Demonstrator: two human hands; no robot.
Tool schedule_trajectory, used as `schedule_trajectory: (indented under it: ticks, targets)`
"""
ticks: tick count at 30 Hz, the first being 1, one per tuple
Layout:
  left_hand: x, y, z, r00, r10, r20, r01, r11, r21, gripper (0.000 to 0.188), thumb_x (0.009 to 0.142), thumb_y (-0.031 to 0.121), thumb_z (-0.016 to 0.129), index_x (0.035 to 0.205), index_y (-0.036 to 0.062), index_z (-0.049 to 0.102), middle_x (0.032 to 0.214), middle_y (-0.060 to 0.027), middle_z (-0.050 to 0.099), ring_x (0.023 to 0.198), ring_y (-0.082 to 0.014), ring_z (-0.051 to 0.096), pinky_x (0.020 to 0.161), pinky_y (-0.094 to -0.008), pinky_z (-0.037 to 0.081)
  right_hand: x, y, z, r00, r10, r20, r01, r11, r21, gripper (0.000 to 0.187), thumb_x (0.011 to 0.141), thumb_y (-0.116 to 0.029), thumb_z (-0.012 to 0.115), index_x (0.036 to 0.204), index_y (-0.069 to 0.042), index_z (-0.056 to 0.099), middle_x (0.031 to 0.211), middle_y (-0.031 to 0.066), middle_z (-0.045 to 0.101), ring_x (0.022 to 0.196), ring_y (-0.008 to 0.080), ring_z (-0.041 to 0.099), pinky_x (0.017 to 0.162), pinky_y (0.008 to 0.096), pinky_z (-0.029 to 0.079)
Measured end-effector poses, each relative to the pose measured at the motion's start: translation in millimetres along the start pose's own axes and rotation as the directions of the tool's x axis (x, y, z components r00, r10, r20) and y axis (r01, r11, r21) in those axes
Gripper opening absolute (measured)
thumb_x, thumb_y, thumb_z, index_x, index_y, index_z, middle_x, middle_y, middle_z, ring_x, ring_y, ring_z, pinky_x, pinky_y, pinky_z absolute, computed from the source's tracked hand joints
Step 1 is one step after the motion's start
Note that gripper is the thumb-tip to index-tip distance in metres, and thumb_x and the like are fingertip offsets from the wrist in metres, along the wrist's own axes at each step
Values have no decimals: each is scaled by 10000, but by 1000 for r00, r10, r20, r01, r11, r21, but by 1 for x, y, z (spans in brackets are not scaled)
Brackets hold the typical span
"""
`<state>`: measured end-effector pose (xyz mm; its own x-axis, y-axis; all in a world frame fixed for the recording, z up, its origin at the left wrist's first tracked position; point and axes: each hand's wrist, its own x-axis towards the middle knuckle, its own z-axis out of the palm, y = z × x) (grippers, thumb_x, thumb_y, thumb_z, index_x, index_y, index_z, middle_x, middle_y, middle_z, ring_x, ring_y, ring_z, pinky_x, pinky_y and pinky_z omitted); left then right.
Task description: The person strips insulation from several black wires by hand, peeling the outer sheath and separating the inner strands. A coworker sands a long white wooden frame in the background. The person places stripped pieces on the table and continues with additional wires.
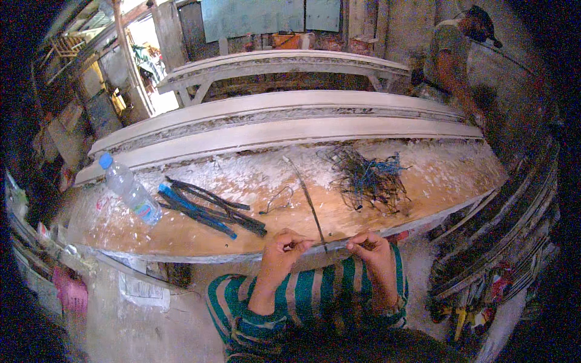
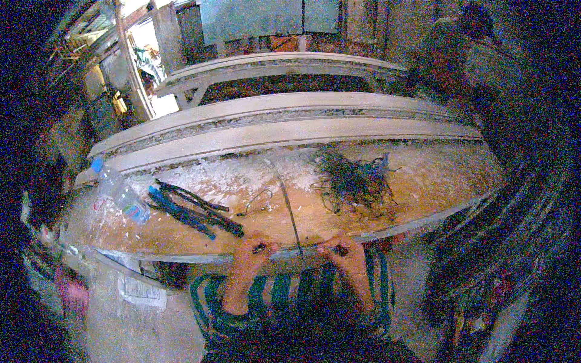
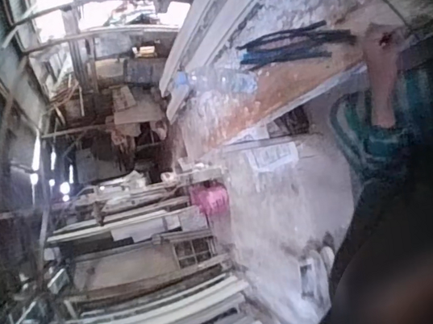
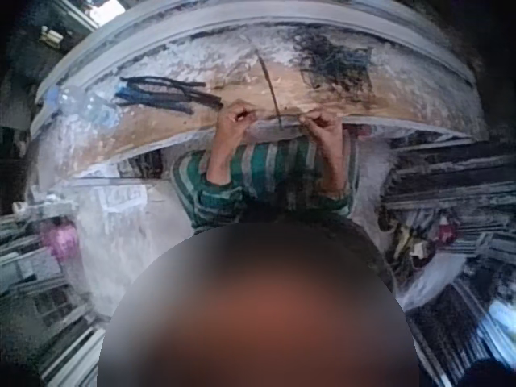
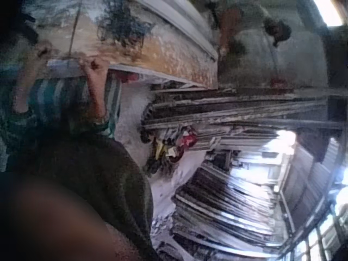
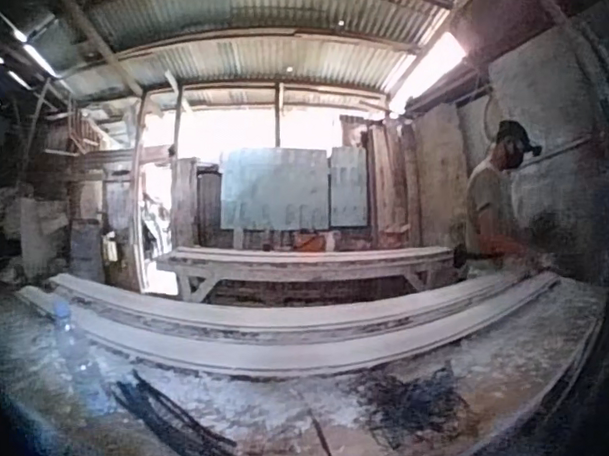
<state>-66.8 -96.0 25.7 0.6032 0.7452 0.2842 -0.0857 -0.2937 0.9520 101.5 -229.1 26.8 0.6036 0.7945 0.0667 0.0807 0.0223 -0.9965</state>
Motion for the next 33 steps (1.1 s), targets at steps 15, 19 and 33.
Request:
schedule_trajectory:
  ticks: [15, 19, 33]
  targets:
    - [8, -38, -6, 939, -94, -332, 39, 985, -166, 133, 788, 137, 628, 747, 29, 563, 657, 15, 487, 544, -54, 417, 479, -201, 341, -16, 12, 38, 919, -161, 359, 242, 950, -196, 115, 776, -134, 636, 749, -27, 608, 750, 45, 582, 758, 142, 542, 712, 270, 416]
    - [9, -38, -5, 901, -186, -393, 78, 958, -275, 119, 788, 127, 625, 752, 40, 552, 655, 19, 485, 539, -53, 398, 493, -195, 334, -21, 8, 53, 911, -102, 398, 181, 970, -165, 138, 775, -160, 636, 745, -31, 596, 725, 44, 554, 747, 157, 530, 689, 275, 410]
    - [10, -27, -16, 951, -220, -216, 163, 953, -255, 124, 793, 156, 622, 862, 54, 627, 663, 20, 540, 573, -50, 447, 508, -194, 358, 62, 20, -36, 918, -347, -192, 227, 856, -465, 124, 797, -146, 601, 810, -24, 614, 852, 70, 604, 814, 160, 549, 748, 276, 420]
